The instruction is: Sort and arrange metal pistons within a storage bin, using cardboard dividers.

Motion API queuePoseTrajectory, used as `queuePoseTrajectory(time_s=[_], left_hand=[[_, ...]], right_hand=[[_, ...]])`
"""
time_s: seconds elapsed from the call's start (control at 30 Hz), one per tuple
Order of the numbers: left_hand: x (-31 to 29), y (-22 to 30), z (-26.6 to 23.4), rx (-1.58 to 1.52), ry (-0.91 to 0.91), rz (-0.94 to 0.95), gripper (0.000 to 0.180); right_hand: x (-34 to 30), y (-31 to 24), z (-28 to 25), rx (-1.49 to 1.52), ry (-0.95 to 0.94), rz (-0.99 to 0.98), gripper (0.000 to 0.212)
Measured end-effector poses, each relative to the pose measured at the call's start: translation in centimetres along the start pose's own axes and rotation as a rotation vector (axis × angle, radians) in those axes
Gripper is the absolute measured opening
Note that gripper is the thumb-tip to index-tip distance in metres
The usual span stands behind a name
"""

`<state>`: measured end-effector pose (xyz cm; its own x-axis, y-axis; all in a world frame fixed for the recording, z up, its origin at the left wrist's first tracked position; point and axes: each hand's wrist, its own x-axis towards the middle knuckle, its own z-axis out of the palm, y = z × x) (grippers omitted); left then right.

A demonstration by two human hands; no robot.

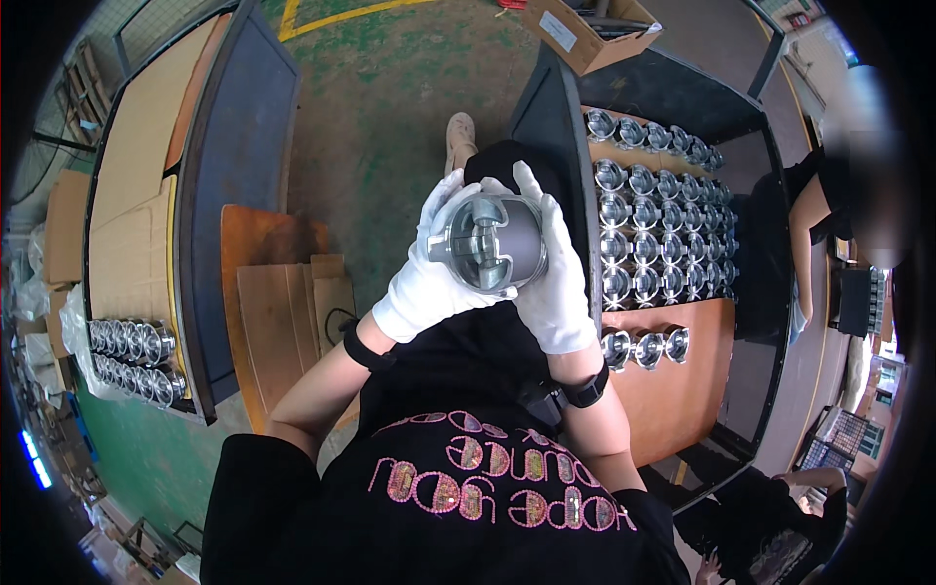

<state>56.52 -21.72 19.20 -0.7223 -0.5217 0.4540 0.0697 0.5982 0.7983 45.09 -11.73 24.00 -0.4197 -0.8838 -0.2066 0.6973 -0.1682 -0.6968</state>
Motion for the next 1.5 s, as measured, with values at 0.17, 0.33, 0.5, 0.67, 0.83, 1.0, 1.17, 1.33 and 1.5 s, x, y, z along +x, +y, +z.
queuePoseTrajectory(time_s=[0.17, 0.33, 0.5, 0.67, 0.83, 1.0, 1.17, 1.33, 1.5], left_hand=[[1.3, 1.9, -0.1, 0.033, 0.053, 0.073, 0.096], [2.9, 4.8, 0.7, 0.168, -0.004, 0.082, 0.072], [2.9, 4.7, 1.6, 0.050, 0.019, 0.185, 0.078], [2.2, 3.8, 1.8, 0.073, -0.051, 0.258, 0.082], [1.9, 4.0, 2.5, -0.079, -0.052, 0.230, 0.096], [1.8, 3.3, 3.0, -0.275, -0.118, 0.086, 0.102], [2.8, 5.4, 4.3, -0.178, -0.207, 0.297, 0.096], [2.4, 11.9, 6.5, -0.151, -0.481, 0.435, 0.082], [2.4, 12.5, 8.3, -0.177, -0.668, 0.375, 0.089]], right_hand=[[0.3, 0.7, -1.3, 0.297, 0.006, 0.118, 0.054], [-1.0, 2.4, -3.4, 0.201, -0.020, -0.020, 0.054], [-1.4, 0.1, -2.6, 0.215, -0.168, -0.136, 0.059], [-2.2, -0.4, -3.7, 0.527, -0.116, 0.004, 0.056], [-1.8, -0.5, -5.0, 0.407, -0.142, 0.088, 0.055], [-5.4, -1.6, -7.5, -0.127, 0.101, -0.098, 0.058], [-13.2, -8.4, -3.8, -0.677, 0.281, 0.081, 0.059], [-18.1, -9.3, -2.3, -0.938, 0.398, 0.164, 0.057], [-23.9, -9.7, -9.9, -0.633, 0.764, 0.219, 0.046]])
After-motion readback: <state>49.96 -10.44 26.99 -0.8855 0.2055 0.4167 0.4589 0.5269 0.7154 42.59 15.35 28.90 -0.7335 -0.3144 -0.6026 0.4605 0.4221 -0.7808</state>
